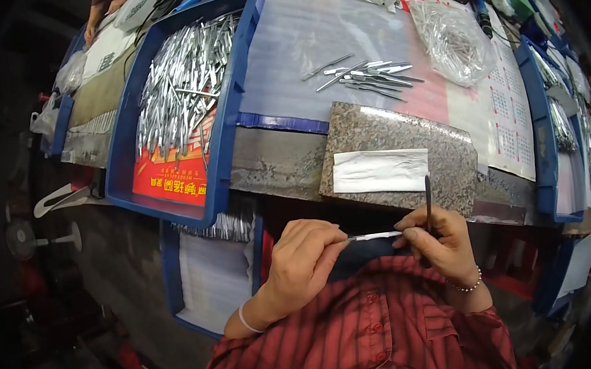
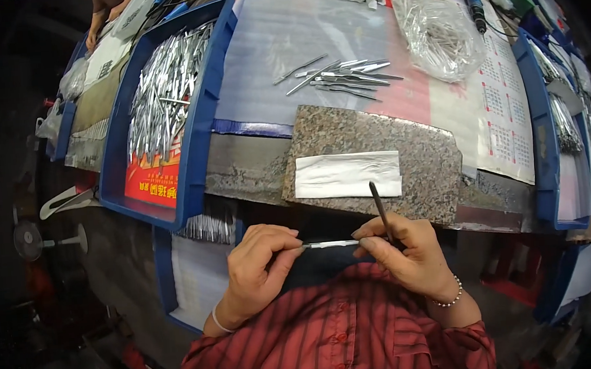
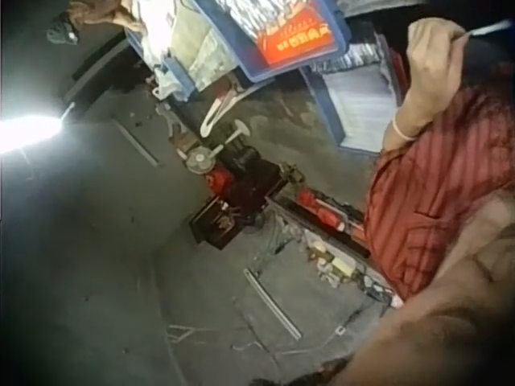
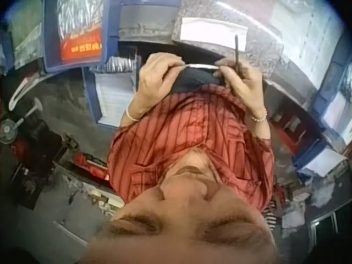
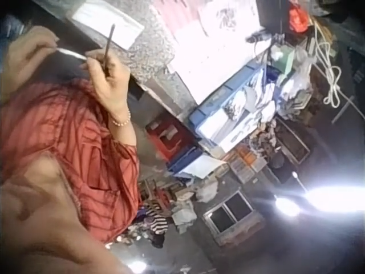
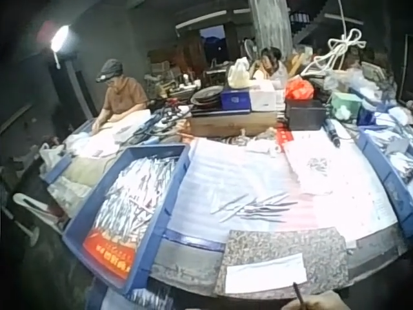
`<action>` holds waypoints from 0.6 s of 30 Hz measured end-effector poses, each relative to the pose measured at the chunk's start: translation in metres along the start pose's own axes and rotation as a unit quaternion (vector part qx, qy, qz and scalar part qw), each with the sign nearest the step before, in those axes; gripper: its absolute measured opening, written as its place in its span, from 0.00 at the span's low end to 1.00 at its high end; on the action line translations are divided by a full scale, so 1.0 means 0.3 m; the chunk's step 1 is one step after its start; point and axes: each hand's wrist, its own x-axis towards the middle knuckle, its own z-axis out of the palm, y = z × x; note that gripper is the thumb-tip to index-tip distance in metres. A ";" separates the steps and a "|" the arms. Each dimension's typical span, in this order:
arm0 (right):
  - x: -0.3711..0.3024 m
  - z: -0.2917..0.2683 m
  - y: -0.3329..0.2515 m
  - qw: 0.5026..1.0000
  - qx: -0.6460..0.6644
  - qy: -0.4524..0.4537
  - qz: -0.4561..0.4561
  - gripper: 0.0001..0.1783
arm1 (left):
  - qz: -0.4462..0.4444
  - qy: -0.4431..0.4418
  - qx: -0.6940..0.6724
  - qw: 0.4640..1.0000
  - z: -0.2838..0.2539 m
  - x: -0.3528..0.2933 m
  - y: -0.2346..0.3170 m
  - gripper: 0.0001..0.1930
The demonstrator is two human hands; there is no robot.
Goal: Assembling and inspecting small metal hardware components at a factory workbench.
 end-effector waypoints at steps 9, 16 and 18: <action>-0.001 0.055 0.023 0.998 -0.042 -0.032 -0.039 0.08 | -0.133 -0.031 -0.073 0.988 -0.016 -0.079 0.011 0.08; 0.016 0.098 0.031 0.996 -0.066 -0.035 -0.055 0.07 | -0.235 -0.058 -0.157 0.957 -0.029 -0.102 -0.014 0.07; 0.021 0.107 0.031 0.995 -0.071 -0.038 -0.053 0.07 | -0.238 -0.061 -0.159 0.956 -0.027 -0.107 -0.027 0.06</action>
